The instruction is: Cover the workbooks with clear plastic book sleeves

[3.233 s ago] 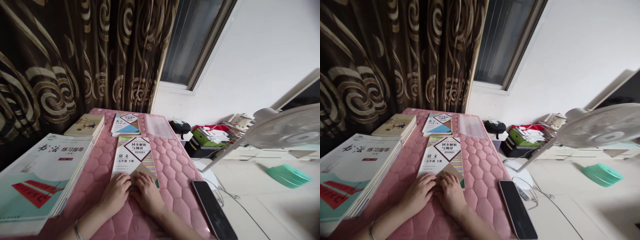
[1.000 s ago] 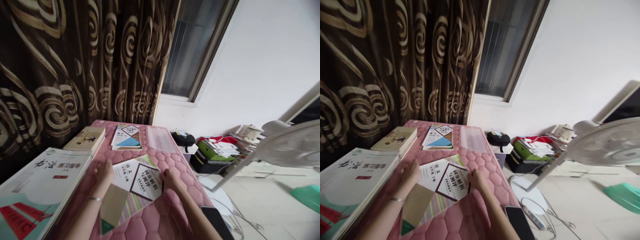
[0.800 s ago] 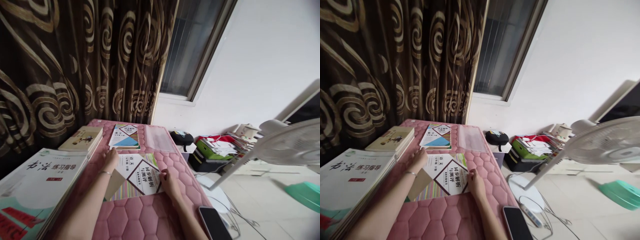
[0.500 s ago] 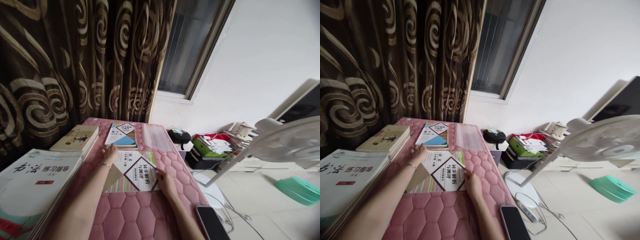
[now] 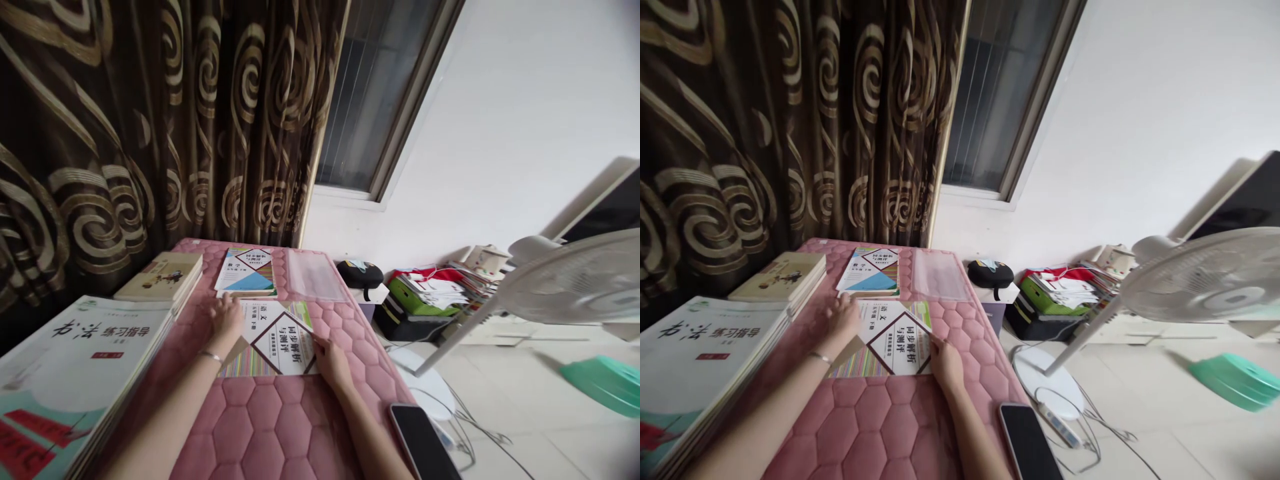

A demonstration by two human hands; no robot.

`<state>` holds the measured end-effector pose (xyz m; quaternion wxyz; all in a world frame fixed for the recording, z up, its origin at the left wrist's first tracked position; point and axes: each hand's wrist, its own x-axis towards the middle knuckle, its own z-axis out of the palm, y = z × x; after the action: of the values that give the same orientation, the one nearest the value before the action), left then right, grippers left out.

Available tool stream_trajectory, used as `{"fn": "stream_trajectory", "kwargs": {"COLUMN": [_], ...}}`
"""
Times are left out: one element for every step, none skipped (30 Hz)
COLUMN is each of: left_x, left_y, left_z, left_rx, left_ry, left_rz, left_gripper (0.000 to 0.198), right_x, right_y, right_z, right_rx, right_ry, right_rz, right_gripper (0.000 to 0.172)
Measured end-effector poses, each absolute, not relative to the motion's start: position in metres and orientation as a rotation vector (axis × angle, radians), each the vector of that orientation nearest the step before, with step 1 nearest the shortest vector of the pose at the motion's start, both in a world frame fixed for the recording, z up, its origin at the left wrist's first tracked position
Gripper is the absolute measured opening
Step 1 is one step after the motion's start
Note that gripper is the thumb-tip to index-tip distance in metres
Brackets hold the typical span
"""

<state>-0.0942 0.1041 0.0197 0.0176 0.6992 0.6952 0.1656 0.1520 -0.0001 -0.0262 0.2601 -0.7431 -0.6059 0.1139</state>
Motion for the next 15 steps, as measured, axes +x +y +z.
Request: {"fn": "stream_trajectory", "kwargs": {"left_x": [-0.091, -0.089, -0.088, -0.089, -0.092, -0.096, -0.103, -0.110, -0.116, -0.122, -0.126, -0.129, -0.130, -0.130, -0.129], "left_y": [0.089, 0.073, 0.057, 0.041, 0.026, 0.013, 0.002, -0.006, -0.012, -0.015, -0.016, -0.016, -0.015, -0.014, -0.013], "left_z": [0.019, 0.017, 0.014, 0.009, 0.004, -0.002, -0.007, -0.012, -0.016, -0.019, -0.020, -0.021, -0.021, -0.021, -0.020], "left_rx": [2.250, 2.324, 2.386, 2.457, 2.537, 2.574, 2.593, 2.600, 2.592, 2.581, 2.568, 2.556, 2.547, 2.540, 2.535], "left_ry": [2.074, 1.976, 1.881, 1.755, 1.580, 1.460, 1.378, 1.331, 1.329, 1.347, 1.373, 1.397, 1.417, 1.427, 1.432], "left_rz": [0.502, 0.491, 0.484, 0.487, 0.520, 0.561, 0.593, 0.620, 0.642, 0.658, 0.673, 0.684, 0.691, 0.696, 0.703], "left_gripper": [0.033, 0.029, 0.025, 0.023, 0.021, 0.018, 0.016, 0.016, 0.018, 0.022, 0.024, 0.025, 0.025, 0.024, 0.024], "right_x": [0.152, 0.152, 0.151, 0.152, 0.152, 0.152, 0.152, 0.152, 0.151, 0.150, 0.149, 0.146, 0.142, 0.137, 0.130], "right_y": [0.000, 0.000, 0.000, 0.001, 0.001, 0.001, 0.001, 0.001, 0.001, 0.000, -0.001, -0.003, -0.006, -0.009, -0.012], "right_z": [-0.026, -0.027, -0.028, -0.028, -0.029, -0.030, -0.030, -0.030, -0.030, -0.028, -0.025, -0.022, -0.018, -0.013, -0.009], "right_rx": [-2.015, -2.017, -2.019, -2.021, -2.021, -2.022, -2.025, -2.029, -2.039, -2.055, -2.079, -2.104, -2.124, -2.132, -2.116], "right_ry": [-1.639, -1.637, -1.635, -1.636, -1.637, -1.637, -1.637, -1.639, -1.643, -1.653, -1.672, -1.703, -1.741, -1.784, -1.836], "right_rz": [0.309, 0.310, 0.313, 0.317, 0.320, 0.321, 0.319, 0.315, 0.307, 0.285, 0.242, 0.179, 0.104, 0.033, -0.013], "right_gripper": [0.039, 0.038, 0.038, 0.038, 0.039, 0.039, 0.039, 0.040, 0.040, 0.040, 0.040, 0.038, 0.037, 0.034, 0.032]}}
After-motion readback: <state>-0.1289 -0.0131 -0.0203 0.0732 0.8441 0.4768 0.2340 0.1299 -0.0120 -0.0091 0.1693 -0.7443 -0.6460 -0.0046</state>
